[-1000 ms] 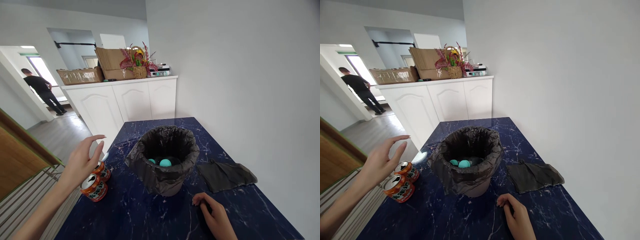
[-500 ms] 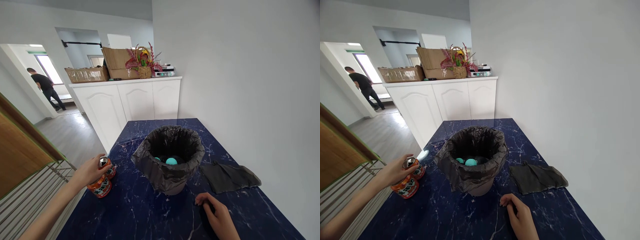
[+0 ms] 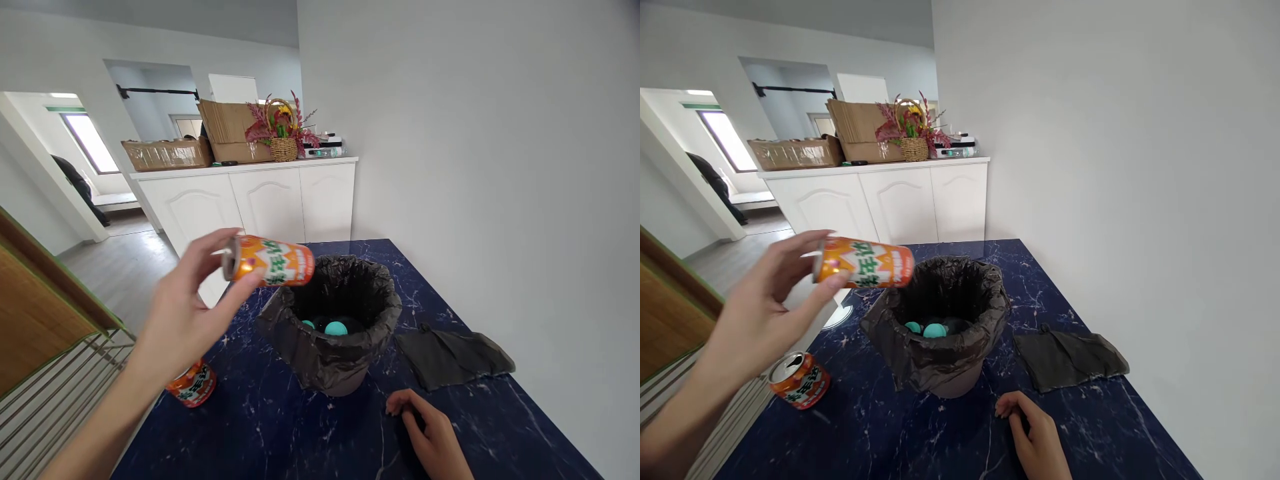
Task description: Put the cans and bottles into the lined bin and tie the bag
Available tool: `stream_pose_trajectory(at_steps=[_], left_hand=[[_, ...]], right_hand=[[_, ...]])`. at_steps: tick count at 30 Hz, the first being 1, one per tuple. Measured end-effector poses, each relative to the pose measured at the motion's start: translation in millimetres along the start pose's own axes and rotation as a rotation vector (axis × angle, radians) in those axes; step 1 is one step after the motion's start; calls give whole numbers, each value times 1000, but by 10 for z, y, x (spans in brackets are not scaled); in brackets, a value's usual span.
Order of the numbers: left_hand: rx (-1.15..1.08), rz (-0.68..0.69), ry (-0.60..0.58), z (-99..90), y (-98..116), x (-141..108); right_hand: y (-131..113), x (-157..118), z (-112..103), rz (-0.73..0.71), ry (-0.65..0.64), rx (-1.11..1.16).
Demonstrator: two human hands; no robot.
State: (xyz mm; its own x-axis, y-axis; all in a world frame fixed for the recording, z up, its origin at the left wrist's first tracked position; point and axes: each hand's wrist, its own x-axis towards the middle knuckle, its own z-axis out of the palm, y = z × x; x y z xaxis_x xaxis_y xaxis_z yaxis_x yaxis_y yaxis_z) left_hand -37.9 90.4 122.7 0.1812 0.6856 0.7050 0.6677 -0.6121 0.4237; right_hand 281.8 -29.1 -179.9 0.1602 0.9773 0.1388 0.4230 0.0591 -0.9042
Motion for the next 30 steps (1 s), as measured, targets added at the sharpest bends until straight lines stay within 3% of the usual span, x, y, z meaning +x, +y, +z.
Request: stream_pose_trajectory(at_steps=[5,7,10,12,15,19,22,24,26,30], left_hand=[[-44,49,-308,410,194,-19],[-3,22,-327,434,155,-71],[89,-39,-228,289,-34,-181],[185,-93,-194,138,-271,-292],[329,-162,-267,-59,-809,-570],[461,-140,-356,-210,-1633,-1143],[422,-226,-437,-274,-1991,-1519],[373,-262,-455,-303,-2011,-1619],[369,-269,-390,-327,-1866,-1559],[391,-297,-75,-345,-1245,-1084]], right_hand=[[-24,9,7,22,18,20],[-31,12,9,27,21,24],[-41,12,8,22,22,22],[-45,12,5,21,25,22],[-38,11,-2,8,29,29],[-8,7,-3,-19,22,40],[11,4,3,-15,21,39],[14,3,5,0,19,29],[13,5,4,15,14,20],[18,7,7,29,-2,9]])
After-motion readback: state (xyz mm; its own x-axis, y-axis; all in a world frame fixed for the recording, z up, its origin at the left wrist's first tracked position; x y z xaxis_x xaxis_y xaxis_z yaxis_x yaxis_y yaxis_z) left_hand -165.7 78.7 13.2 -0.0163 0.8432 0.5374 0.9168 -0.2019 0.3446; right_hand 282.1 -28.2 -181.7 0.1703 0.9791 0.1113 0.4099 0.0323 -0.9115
